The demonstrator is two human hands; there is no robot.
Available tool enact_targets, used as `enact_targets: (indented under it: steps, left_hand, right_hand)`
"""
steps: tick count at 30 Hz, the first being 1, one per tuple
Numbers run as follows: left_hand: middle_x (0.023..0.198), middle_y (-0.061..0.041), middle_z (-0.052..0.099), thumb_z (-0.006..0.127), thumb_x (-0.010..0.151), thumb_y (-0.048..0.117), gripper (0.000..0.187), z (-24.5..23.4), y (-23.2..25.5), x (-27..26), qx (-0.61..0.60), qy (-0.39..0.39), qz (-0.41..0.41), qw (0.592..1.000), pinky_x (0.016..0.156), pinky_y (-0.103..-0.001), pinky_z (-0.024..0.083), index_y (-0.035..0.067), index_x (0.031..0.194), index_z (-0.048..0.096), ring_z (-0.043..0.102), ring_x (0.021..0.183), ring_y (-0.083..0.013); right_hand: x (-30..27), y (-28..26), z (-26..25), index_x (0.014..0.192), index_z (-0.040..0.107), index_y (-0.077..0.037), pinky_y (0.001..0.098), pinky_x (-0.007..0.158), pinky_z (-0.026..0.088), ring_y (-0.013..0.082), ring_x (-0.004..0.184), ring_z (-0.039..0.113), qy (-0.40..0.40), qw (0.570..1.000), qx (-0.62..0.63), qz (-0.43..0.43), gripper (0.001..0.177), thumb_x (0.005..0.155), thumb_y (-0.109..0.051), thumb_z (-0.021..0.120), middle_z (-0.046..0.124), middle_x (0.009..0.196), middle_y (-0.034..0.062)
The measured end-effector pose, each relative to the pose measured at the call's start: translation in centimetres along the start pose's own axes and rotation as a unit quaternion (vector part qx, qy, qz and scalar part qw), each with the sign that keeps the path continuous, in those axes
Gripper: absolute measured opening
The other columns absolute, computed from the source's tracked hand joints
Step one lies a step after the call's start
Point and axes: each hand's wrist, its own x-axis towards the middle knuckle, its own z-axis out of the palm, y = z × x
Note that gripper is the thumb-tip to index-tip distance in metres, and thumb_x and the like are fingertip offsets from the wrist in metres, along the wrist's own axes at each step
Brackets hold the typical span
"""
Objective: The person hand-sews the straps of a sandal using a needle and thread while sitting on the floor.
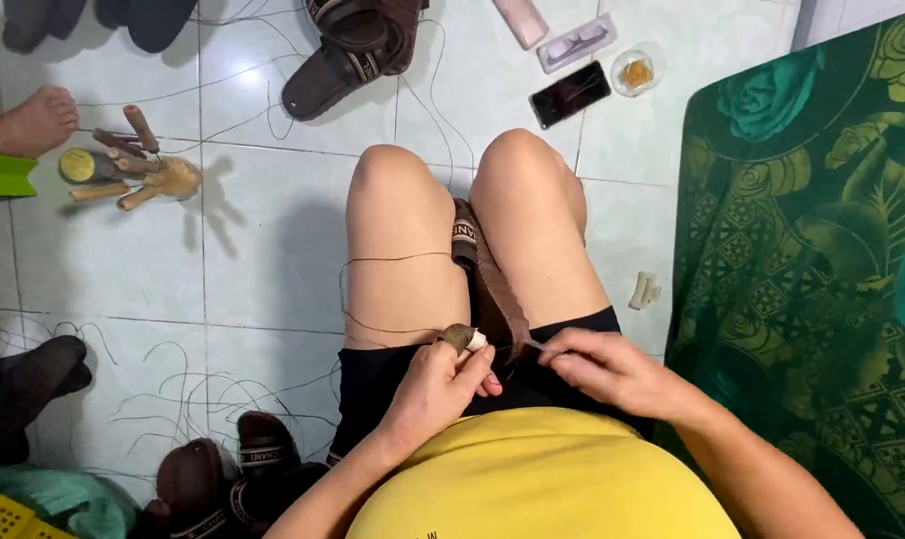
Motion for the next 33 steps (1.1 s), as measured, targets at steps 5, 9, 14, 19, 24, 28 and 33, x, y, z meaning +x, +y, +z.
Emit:
enact_targets:
  steps: [5, 9, 14, 19, 24, 28, 33]
  left_hand:
    - [0.062, -0.007, 0.073, 0.060, 0.088, 0.016, 0.019, -0.7, -1.7, -0.4, -0.031, 0.060, 0.060, 0.996, 0.056, -0.024, 0.057, 0.007, 0.076, 0.073, 0.070, 0.062, -0.0132]
    - [0.105, -0.010, 0.072, 0.065, 0.086, 0.011, 0.016, -0.9, -1.4, -0.2, 0.026, 0.154, 0.241, 0.958, 0.069, -0.031, 0.058, 0.008, 0.099, 0.073, 0.070, 0.091, -0.0240]
    - [0.098, -0.013, 0.069, 0.063, 0.085, 0.007, 0.021, 0.7, -4.2, 1.6, 0.218, 0.107, 0.303, 0.922, 0.083, -0.038, 0.051, 0.001, 0.105, 0.065, 0.065, 0.088, -0.0292]
    - [0.093, -0.001, 0.074, 0.061, 0.086, 0.022, 0.015, -0.5, -2.9, 2.3, 0.180, -0.014, 0.171, 0.969, 0.080, -0.032, 0.050, 0.011, 0.090, 0.069, 0.069, 0.086, -0.0227]
    - [0.088, -0.018, 0.071, 0.073, 0.077, -0.001, 0.007, -0.6, -3.1, 4.6, -0.366, -0.050, 0.159, 0.916, 0.079, -0.033, 0.053, 0.000, 0.083, 0.069, 0.067, 0.080, -0.0205]
    - [0.105, -0.022, 0.067, 0.059, 0.092, 0.012, 0.010, -1.4, -1.1, 7.9, -0.525, -0.088, 0.131, 0.836, 0.092, -0.040, 0.050, 0.005, 0.085, 0.062, 0.066, 0.099, -0.0247]
    - [0.052, -0.005, 0.037, 0.059, 0.092, 0.016, 0.017, -1.7, 1.6, 14.6, -0.537, 0.002, 0.003, 0.844, 0.034, -0.026, 0.033, 0.000, 0.086, 0.056, 0.031, 0.039, -0.0109]
  right_hand:
    - [-5.1, 0.8, -12.0, 0.117, 0.059, -0.010, 0.0201, 0.035, 0.038, 0.0072, 0.039, 0.044, 0.260, 0.916, 0.273, -0.134, 0.027, 0.101, -0.023, 0.043, 0.056, 0.071, 0.0043]
    - [-6.2, -0.3, -14.3, 0.131, 0.051, -0.031, 0.0165, 0.046, 0.037, 0.0044, 0.051, 0.043, 0.475, 0.832, 0.224, -0.178, 0.025, 0.109, -0.034, 0.038, 0.064, 0.103, -0.0075]
    - [-1.0, -2.2, -2.6, 0.119, 0.053, -0.003, 0.0270, 0.068, 0.042, 0.0168, 0.078, 0.051, 0.244, 0.947, -0.167, -0.129, 0.036, 0.084, -0.009, 0.057, 0.062, 0.114, 0.0160]
    - [2.1, -2.1, -0.1, 0.114, 0.061, -0.015, 0.0315, 0.055, 0.051, 0.0167, 0.074, 0.070, 0.055, 0.900, -0.417, -0.114, 0.031, 0.085, -0.024, 0.066, 0.072, 0.094, -0.0010]
    - [3.2, -1.4, -1.3, 0.079, 0.073, -0.010, 0.0260, 0.032, 0.037, 0.0122, 0.033, 0.042, 0.020, 0.977, -0.178, 0.112, 0.006, 0.078, -0.016, 0.071, 0.059, 0.040, 0.0070]
    - [3.9, -0.9, -1.5, 0.072, 0.073, 0.001, 0.0187, 0.022, 0.033, 0.0106, 0.020, 0.044, -0.016, 0.989, 0.021, 0.148, 0.006, 0.076, 0.002, 0.069, 0.053, 0.035, 0.0103]
    - [3.6, 0.4, -0.9, 0.074, 0.070, 0.013, 0.0228, 0.019, 0.033, 0.0127, 0.018, 0.042, 0.039, 0.967, 0.165, 0.188, 0.001, 0.075, 0.013, 0.069, 0.050, 0.039, 0.0147]
